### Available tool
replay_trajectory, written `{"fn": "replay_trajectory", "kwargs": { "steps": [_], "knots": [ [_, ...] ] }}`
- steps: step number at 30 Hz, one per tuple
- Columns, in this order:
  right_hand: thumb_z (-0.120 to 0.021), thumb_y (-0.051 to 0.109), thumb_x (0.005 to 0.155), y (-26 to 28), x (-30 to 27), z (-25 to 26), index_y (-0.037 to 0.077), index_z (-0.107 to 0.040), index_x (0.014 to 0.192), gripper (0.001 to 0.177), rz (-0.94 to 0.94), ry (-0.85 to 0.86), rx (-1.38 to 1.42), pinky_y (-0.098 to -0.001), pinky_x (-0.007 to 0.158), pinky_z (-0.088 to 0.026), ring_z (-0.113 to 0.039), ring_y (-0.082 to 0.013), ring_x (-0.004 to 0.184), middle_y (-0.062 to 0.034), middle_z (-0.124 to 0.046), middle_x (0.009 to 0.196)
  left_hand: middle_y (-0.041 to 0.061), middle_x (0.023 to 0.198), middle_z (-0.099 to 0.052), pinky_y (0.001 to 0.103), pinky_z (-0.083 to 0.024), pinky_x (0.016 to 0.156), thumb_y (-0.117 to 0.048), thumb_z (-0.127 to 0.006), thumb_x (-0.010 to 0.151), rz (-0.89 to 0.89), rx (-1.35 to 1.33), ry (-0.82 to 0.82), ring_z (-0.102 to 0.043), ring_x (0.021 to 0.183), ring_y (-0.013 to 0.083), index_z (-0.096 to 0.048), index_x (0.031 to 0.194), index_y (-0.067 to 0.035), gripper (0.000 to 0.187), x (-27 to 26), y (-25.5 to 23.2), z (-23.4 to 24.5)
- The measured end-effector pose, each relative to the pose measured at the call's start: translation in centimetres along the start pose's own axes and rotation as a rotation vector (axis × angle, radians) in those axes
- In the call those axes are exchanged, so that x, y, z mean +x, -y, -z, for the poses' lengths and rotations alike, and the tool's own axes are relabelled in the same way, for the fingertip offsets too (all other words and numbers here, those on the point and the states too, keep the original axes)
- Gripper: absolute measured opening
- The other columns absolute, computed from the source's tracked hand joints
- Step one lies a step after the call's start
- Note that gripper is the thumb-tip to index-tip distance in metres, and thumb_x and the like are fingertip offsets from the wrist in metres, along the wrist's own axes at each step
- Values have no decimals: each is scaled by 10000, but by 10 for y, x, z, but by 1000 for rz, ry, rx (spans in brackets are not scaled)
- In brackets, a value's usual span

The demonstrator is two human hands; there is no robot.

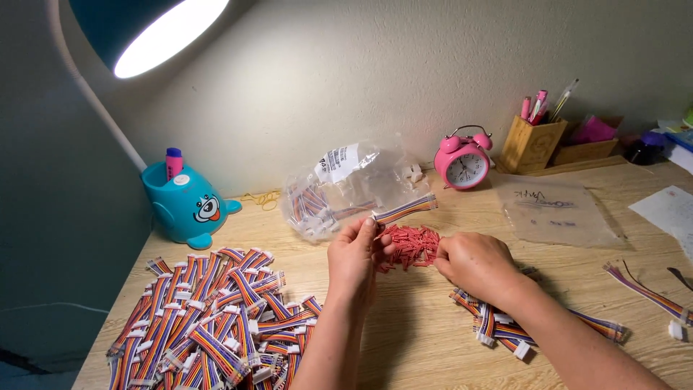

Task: Manually assembling electronic components by sliding small red sleeves onto the connectors of wire ribbons.

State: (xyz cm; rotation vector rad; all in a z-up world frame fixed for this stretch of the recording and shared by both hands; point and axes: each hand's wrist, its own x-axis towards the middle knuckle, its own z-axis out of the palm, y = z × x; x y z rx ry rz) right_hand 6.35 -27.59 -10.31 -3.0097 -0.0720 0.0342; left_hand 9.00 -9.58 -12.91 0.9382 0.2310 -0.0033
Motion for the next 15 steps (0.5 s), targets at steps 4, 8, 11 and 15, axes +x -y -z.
{"fn": "replay_trajectory", "kwargs": {
  "steps": [4, 8, 11, 15],
  "knots": [
    [-567, 325, 783, -6, -6, 18, 211, -670, 655, 200, -27, 6, 150, -345, 753, -552, -707, -258, 853, -35, -693, 697, 156, 925, -684, 329, -649, 616, -152, -611, 937, 17, -9, -18, -698, 672, 206, -594, 1109, 29, 250, 5, 6, 5],
    [-663, 200, 840, -11, -7, 25, 38, -719, 836, 171, -184, 25, 847, -305, 632, -522, -652, -198, 636, -121, -710, 685, 165, 802, -643, 319, -574, 559, -129, -608, 947, 31, -9, -20, -637, 600, 224, -603, 1053, -1, 167, -1, 3, 2],
    [-657, 10, 884, -17, -7, 22, -83, -677, 897, 96, -155, 59, 1308, -293, 583, -500, -604, -213, 577, -207, -704, 773, 168, 712, -612, 295, -520, 521, -113, -606, 953, 54, -4, -24, -584, 554, 224, -619, 1018, -16, 118, -9, -3, -3],
    [-642, -34, 874, -17, -9, 25, -81, -661, 998, 134, -148, 86, 1451, -295, 548, -450, -633, -246, 589, -234, -716, 775, 150, 766, -608, 313, -557, 545, -81, -627, 936, 54, -19, -29, -596, 617, 214, -626, 1035, 18, 140, -13, -5, -6]
  ]
}}
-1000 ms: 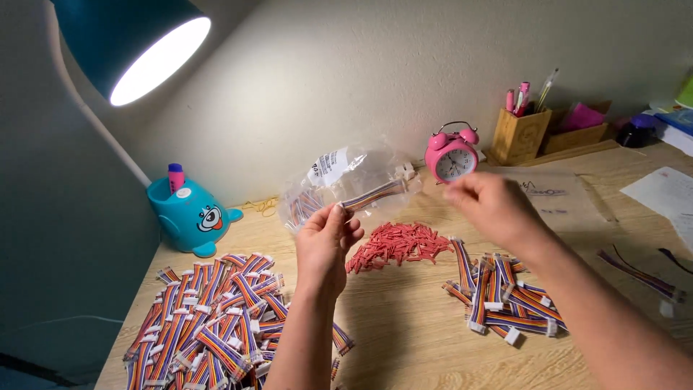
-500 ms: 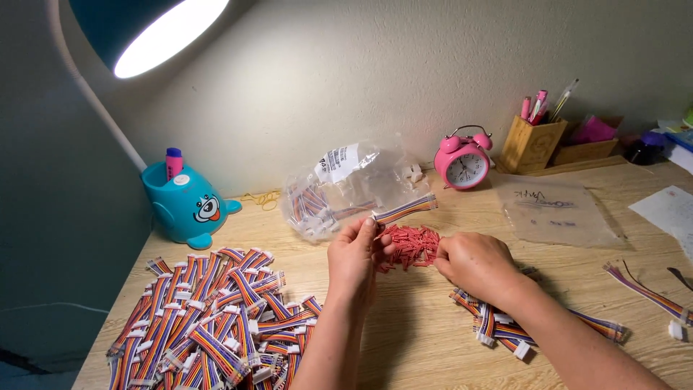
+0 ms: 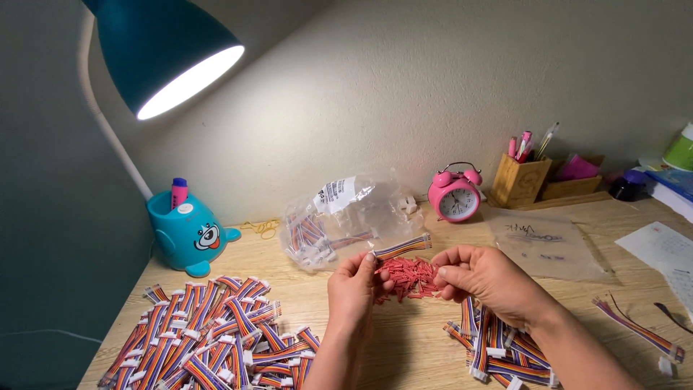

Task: Manually assembling electronic components by sliding small red sleeves onto the connectors of wire ribbons.

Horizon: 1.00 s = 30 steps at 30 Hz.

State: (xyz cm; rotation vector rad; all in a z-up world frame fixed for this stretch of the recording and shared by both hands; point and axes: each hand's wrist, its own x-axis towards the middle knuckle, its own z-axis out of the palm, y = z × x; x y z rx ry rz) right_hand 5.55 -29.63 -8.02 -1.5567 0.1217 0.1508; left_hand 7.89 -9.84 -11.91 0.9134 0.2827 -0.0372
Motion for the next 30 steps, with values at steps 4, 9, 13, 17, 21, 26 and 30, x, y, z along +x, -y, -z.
{"fn": "replay_trajectory", "kwargs": {
  "steps": [4, 9, 13, 17, 21, 26, 30],
  "knots": [
    [-656, -29, 867, 4, -3, -4, -89, -689, 1045, 191, 6, -15, -2, -297, 559, -455, -633, -238, 592, -213, -719, 777, 132, 690, -661, 257, -320, 408, -176, -612, 947, 33, 131, 7, -605, 517, 193, -636, 1027, -64, 139, -1, 0, -2],
    [-649, 32, 883, -4, 3, -4, -66, -653, 972, 132, 33, -4, 50, -314, 502, -439, -643, -282, 548, -251, -710, 751, 179, 719, -643, 321, -499, 458, -113, -622, 933, 26, 54, 18, -594, 529, 240, -631, 1053, -12, 157, 4, 7, -1],
    [-649, 42, 887, -5, 2, -5, -51, -645, 967, 123, 32, 4, 50, -332, 519, -469, -668, -304, 575, -255, -718, 765, 161, 783, -617, 323, -547, 527, -67, -609, 937, 12, 17, 24, -601, 626, 220, -616, 1040, 29, 141, -6, 3, -4],
    [-633, 64, 898, -1, -2, -8, -47, -630, 963, 128, 17, 12, 101, -345, 532, -478, -664, -310, 585, -270, -719, 785, 168, 728, -611, 330, -537, 514, -82, -597, 952, 14, 41, 49, -589, 580, 227, -612, 1029, 15, 124, -5, 5, -4],
    [-639, 21, 880, 1, -5, -10, -60, -641, 939, 101, 97, 14, 120, -346, 590, -502, -689, -310, 631, -281, -733, 810, 159, 757, -627, 335, -574, 561, -79, -602, 948, 30, 66, 65, -614, 624, 214, -629, 1006, 28, 124, -6, 7, -5],
    [-759, 144, 754, 8, -19, -24, 127, -747, 864, 111, 805, -156, -644, -281, 723, -430, -652, -110, 782, 16, -751, 836, 165, 830, -670, 311, -563, 547, -79, -650, 908, 112, 52, 128, -621, 621, 197, -648, 1028, 23, 158, -20, 2, -11],
    [-765, 290, 676, 3, -20, -27, 274, -689, 781, 131, 1208, -396, -1221, -425, 894, -288, -626, -211, 1022, 136, -737, 968, 143, 826, -698, 291, -539, 563, -103, -688, 883, 169, 64, 144, -634, 618, 191, -652, 979, -38, 121, -31, -1, -19]
  ]
}}
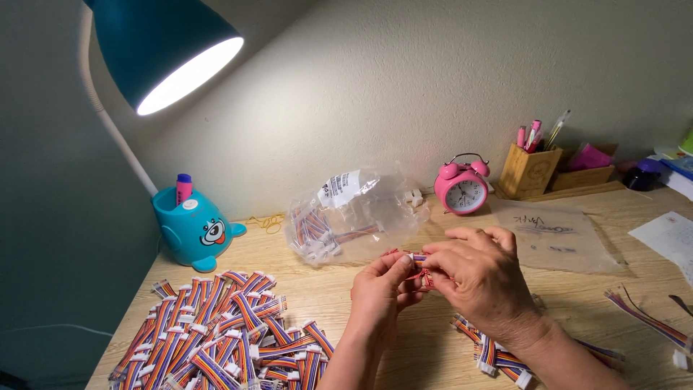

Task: Manually assembling electronic components by sliding small red sleeves onto the connectors of wire ribbons.

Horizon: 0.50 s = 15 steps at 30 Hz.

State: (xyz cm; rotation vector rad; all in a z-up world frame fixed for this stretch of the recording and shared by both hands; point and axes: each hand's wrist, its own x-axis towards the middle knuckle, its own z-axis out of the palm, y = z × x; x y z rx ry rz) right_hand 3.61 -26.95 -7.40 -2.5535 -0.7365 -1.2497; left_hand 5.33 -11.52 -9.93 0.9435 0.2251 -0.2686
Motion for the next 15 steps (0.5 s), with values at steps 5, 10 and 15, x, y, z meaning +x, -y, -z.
{"fn": "replay_trajectory", "kwargs": {
  "steps": [5, 10, 15],
  "knots": [
    [-684, 248, 708, -6, -6, -9, 255, -567, 1096, 406, -40, 58, -83, -436, 922, -309, -606, -179, 1095, 158, -731, 872, 122, 826, -672, 289, -521, 534, -84, -702, 864, -37, -13, 46, -596, 611, 180, -642, 1010, -22, 169, 3, 7, -2],
    [-696, 221, 689, -6, -8, -10, 214, -508, 1301, 640, -56, 94, -63, -440, 951, -324, -588, -161, 1110, 142, -761, 936, 100, 819, -668, 290, -503, 538, -79, -734, 832, -70, 51, 76, -602, 658, 177, -664, 985, -16, 179, -1, 9, -7],
    [-701, 174, 694, -4, -6, -7, 179, -484, 1351, 692, -44, 86, -7, -424, 937, -336, -615, -134, 1052, 111, -752, 994, 120, 811, -680, 269, -514, 524, -95, -743, 818, -127, 80, 118, -616, 679, 183, -691, 990, 11, 208, -3, 10, -7]
  ]
}}
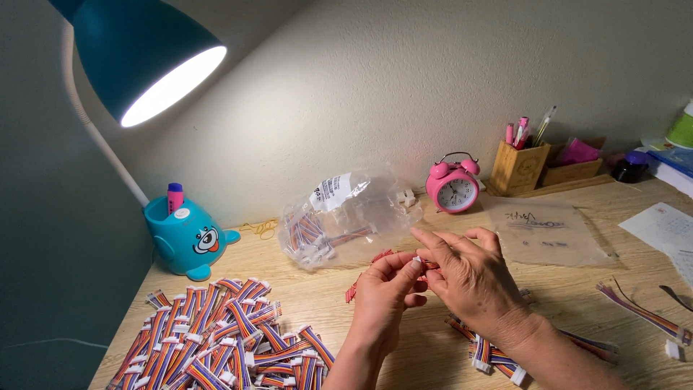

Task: Manually assembling electronic components by sliding small red sleeves onto the connectors of wire ribbons.

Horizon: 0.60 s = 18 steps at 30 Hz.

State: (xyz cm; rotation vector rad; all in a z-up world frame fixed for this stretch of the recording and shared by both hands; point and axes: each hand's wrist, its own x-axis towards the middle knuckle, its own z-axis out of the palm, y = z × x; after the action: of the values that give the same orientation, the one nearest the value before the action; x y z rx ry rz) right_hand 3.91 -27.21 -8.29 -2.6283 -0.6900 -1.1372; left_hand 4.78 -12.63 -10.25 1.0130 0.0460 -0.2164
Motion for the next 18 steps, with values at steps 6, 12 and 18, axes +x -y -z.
{"fn": "replay_trajectory", "kwargs": {
  "steps": [6, 12, 18],
  "knots": [
    [-720, 110, 695, 2, -1, 1, 144, -449, 1395, 751, 38, -44, 57, -420, 950, -352, -653, -161, 938, 86, -758, 1037, 131, 715, -689, 265, -499, 521, -61, -698, 843, -57, 70, -1, -632, 628, 178, -657, 971, 0, 149, -4, -9, -3],
    [-684, 106, 767, 2, -1, -2, 157, -467, 1390, 662, 36, -56, 83, -417, 953, -369, -673, -139, 858, 71, -757, 1016, 143, 756, -691, 239, -459, 468, -74, -716, 847, -98, -3, 41, -641, 648, 195, -654, 968, 2, 156, 5, 3, 5],
    [-719, 155, 741, 0, -5, -6, 229, -494, 1398, 698, 8, -78, -61, -369, 780, -366, -557, -161, 613, 97, -605, 699, 128, 796, -675, 243, -509, 508, -73, -750, 801, -69, -62, 11, -590, 589, 158, -672, 989, 40, 233, -6, -5, -8]
  ]
}}
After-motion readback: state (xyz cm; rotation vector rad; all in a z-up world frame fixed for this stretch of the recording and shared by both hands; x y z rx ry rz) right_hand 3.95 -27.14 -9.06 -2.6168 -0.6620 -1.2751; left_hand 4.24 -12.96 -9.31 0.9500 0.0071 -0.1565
